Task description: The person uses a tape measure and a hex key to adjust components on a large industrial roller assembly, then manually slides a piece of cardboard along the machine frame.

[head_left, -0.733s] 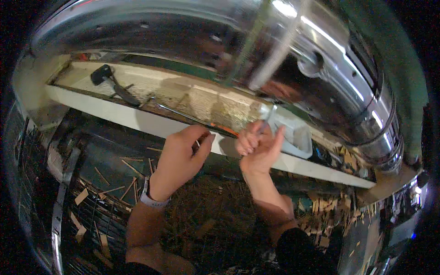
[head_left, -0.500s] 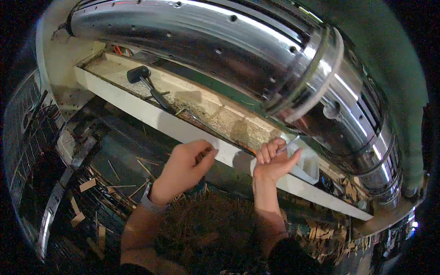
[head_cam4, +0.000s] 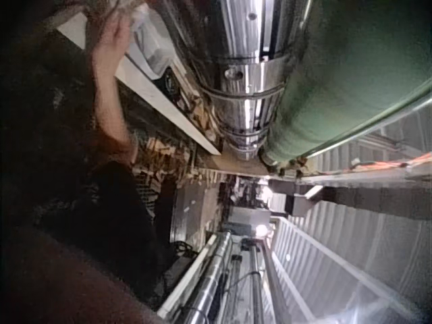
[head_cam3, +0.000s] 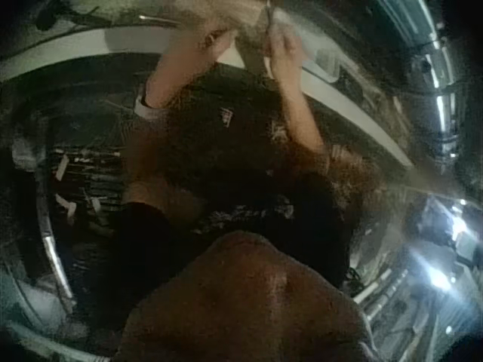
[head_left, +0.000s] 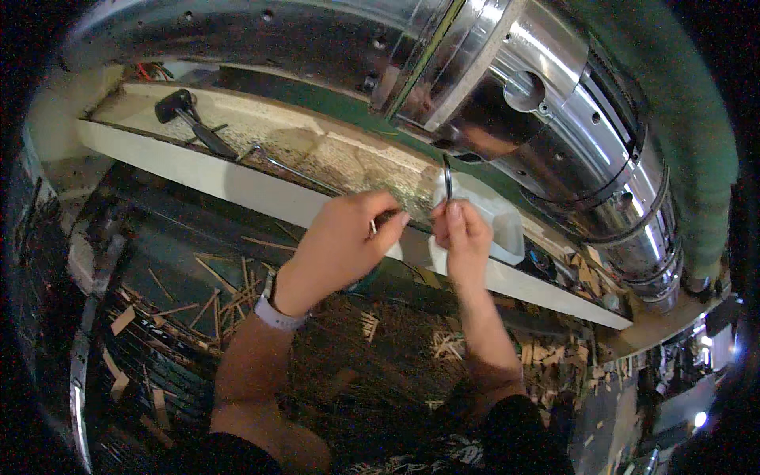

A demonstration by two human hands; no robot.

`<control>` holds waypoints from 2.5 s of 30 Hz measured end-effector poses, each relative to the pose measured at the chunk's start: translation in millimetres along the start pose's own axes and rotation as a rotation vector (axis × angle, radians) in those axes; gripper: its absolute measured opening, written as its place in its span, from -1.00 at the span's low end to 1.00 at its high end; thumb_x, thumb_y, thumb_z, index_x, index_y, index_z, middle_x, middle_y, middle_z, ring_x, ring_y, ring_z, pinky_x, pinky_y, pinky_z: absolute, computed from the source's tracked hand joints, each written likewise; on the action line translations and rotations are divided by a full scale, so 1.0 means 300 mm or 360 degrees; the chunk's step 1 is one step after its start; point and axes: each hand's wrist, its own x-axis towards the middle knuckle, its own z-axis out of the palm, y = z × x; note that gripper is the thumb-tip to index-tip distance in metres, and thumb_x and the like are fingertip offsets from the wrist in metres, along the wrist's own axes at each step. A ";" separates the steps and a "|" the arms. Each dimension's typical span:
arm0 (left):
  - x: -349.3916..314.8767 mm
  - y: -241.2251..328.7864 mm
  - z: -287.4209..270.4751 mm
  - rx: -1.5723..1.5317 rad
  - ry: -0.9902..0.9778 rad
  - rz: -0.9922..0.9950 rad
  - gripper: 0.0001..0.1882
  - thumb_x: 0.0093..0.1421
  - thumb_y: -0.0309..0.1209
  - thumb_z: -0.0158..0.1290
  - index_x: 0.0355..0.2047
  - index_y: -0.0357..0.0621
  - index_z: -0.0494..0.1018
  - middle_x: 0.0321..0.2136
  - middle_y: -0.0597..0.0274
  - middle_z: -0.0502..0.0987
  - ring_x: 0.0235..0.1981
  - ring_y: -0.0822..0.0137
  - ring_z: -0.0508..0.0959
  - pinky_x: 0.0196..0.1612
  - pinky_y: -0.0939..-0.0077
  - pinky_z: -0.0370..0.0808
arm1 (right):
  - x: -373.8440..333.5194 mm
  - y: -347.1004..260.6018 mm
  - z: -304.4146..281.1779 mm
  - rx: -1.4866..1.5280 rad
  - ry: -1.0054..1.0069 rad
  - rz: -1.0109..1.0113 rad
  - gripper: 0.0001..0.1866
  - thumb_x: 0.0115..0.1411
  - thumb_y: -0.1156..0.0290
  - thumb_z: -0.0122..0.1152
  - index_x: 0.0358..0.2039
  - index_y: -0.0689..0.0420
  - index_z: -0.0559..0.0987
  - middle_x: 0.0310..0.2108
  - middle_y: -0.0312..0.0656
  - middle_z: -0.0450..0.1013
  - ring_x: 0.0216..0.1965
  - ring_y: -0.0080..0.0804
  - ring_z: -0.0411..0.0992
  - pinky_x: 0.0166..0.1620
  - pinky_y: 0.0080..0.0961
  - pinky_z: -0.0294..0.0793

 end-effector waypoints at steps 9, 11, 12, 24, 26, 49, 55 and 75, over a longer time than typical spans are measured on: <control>0.021 -0.038 0.001 -0.0038 -0.0214 -0.0118 -0.79 0.11 -0.32 0.03 -0.38 -0.24 0.46 -0.51 0.03 0.51 -0.57 0.20 0.50 -0.48 0.42 0.41 | 0.171 -0.131 -0.125 -0.0651 -0.0405 0.0054 -0.70 0.24 0.22 -0.02 -0.51 0.16 0.47 -0.71 -0.51 0.14 -0.67 -0.76 0.01 -0.61 -0.74 -0.05; 0.020 -0.038 -0.013 -0.0012 -0.0229 -0.0162 -0.79 0.11 -0.31 0.03 -0.37 -0.23 0.46 -0.52 0.05 0.51 -0.58 0.20 0.50 -0.49 0.42 0.41 | 0.189 -0.186 -0.141 -0.0762 -0.0525 0.0131 -0.67 0.22 0.20 0.00 -0.53 0.18 0.48 -0.72 -0.41 0.21 -0.63 -0.67 0.13 -0.55 -0.65 0.14; 0.019 -0.045 -0.020 -0.0080 -0.0229 -0.0132 -0.78 0.12 -0.30 0.02 -0.36 -0.22 0.46 -0.51 0.05 0.51 -0.58 0.23 0.50 -0.49 0.44 0.41 | 0.199 -0.212 -0.151 -0.0795 -0.0598 0.0156 -0.67 0.22 0.19 0.00 -0.53 0.19 0.48 -0.72 -0.40 0.21 -0.63 -0.66 0.13 -0.55 -0.64 0.15; -0.001 -0.025 -0.106 -0.0018 -0.0205 -0.0139 -0.79 0.12 -0.32 0.02 -0.37 -0.24 0.45 -0.55 0.07 0.50 -0.59 0.29 0.48 -0.50 0.46 0.40 | 0.182 -0.210 -0.126 -0.1635 -0.0082 -0.0466 -0.71 0.12 0.16 0.12 -0.55 0.12 0.53 -0.70 -0.18 0.41 -0.68 -0.28 0.40 -0.56 -0.41 0.34; -0.013 -0.023 -0.123 -0.0020 -0.0177 -0.0135 -0.79 0.12 -0.32 0.02 -0.38 -0.24 0.44 -0.56 0.07 0.49 -0.60 0.29 0.48 -0.50 0.46 0.40 | 0.179 -0.212 -0.123 -0.1661 -0.0032 -0.0508 -0.70 0.11 0.16 0.13 -0.57 0.13 0.52 -0.71 -0.19 0.41 -0.68 -0.28 0.40 -0.56 -0.41 0.34; -0.213 -0.023 -0.456 0.0251 -0.0020 -0.0291 -0.77 0.12 -0.30 0.03 -0.47 -0.25 0.43 -0.61 0.00 0.47 -0.58 0.11 0.51 -0.48 0.36 0.42 | 0.056 -0.045 0.258 0.1345 0.0269 0.0764 -0.36 0.04 -0.37 -0.20 -0.55 0.05 0.31 -0.78 -0.41 0.03 -0.80 -0.61 -0.09 -0.72 -0.63 -0.20; -0.165 0.010 -0.350 0.0198 -0.0076 -0.0190 -0.81 0.10 -0.35 0.02 -0.49 -0.26 0.40 -0.58 -0.03 0.47 -0.49 0.02 0.51 -0.44 0.29 0.42 | 0.070 -0.072 0.366 0.1364 0.0126 0.0751 -0.46 0.11 -0.24 -0.14 -0.53 0.04 0.31 -0.74 -0.39 0.04 -0.78 -0.59 -0.06 -0.72 -0.61 -0.16; -0.090 0.107 -0.195 0.0090 -0.0097 0.0084 -0.84 0.07 -0.39 0.05 -0.45 -0.26 0.43 -0.58 -0.01 0.46 -0.57 0.09 0.51 -0.51 0.36 0.41 | 0.060 -0.053 0.341 0.1383 0.0298 0.0321 -0.64 0.23 0.01 -0.13 -0.40 0.06 0.27 -0.68 -0.38 0.10 -0.72 -0.60 0.04 -0.68 -0.64 -0.04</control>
